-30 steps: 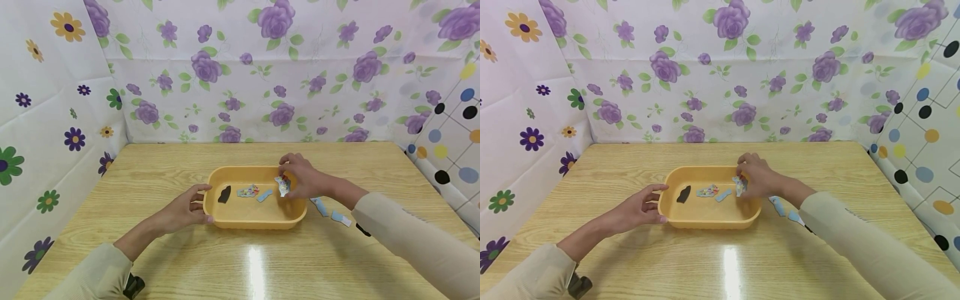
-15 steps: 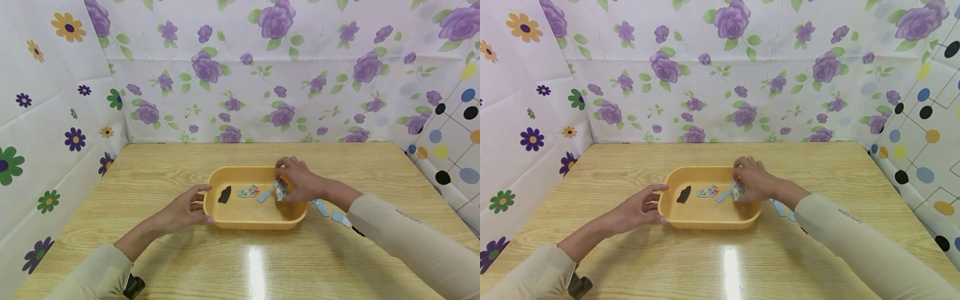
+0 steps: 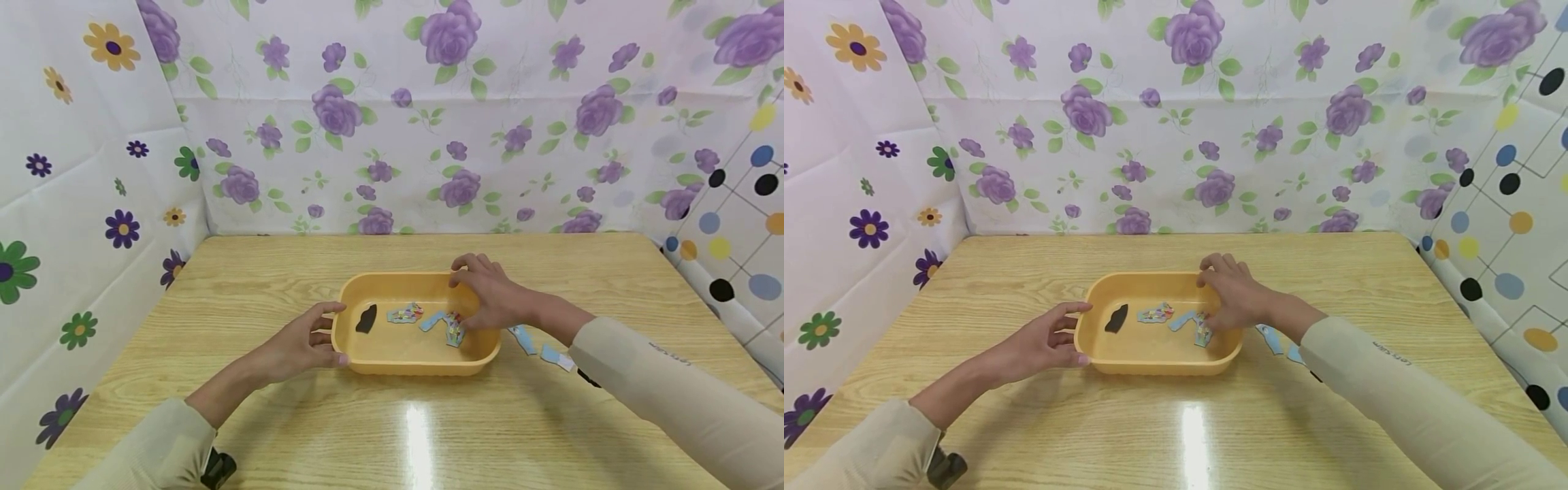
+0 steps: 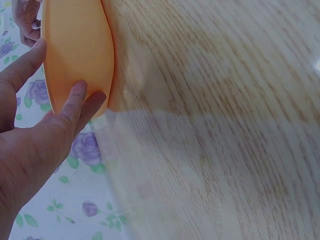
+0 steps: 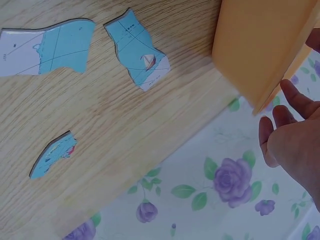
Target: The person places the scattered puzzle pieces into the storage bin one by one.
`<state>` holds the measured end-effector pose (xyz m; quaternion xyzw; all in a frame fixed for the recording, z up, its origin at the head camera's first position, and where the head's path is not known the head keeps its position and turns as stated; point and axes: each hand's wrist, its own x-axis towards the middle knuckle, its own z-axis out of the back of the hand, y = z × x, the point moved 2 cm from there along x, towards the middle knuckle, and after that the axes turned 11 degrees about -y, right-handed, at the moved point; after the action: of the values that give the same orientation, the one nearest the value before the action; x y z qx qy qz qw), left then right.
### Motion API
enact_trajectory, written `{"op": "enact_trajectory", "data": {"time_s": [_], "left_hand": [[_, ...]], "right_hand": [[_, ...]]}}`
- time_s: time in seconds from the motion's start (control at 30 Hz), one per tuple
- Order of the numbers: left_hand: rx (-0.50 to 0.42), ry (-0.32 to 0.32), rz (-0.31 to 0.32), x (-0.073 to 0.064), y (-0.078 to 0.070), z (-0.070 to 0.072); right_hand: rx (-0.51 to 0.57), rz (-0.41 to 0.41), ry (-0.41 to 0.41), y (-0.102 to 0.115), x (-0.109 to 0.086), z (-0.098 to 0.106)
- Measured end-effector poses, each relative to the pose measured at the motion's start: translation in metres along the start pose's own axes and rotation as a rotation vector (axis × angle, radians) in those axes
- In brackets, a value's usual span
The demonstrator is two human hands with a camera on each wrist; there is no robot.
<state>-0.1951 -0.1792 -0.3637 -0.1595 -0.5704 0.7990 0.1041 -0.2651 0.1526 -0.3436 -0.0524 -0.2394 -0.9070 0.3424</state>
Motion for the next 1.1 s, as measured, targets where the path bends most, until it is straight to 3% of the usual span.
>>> {"op": "enact_trajectory", "data": {"time_s": [0.3, 0.53, 1.1], "left_hand": [[0.002, -0.004, 0.009, 0.000, 0.000, -0.001], [0.000, -0.003, 0.007, 0.000, -0.001, -0.001], [0.000, 0.004, -0.001, 0.000, -0.001, 0.000]], "right_hand": [[0.003, -0.008, -0.056, -0.007, -0.003, 0.004], [0.051, -0.064, -0.092, -0.017, -0.007, 0.015], [0.150, -0.144, -0.134, -0.046, -0.030, 0.036]]}}
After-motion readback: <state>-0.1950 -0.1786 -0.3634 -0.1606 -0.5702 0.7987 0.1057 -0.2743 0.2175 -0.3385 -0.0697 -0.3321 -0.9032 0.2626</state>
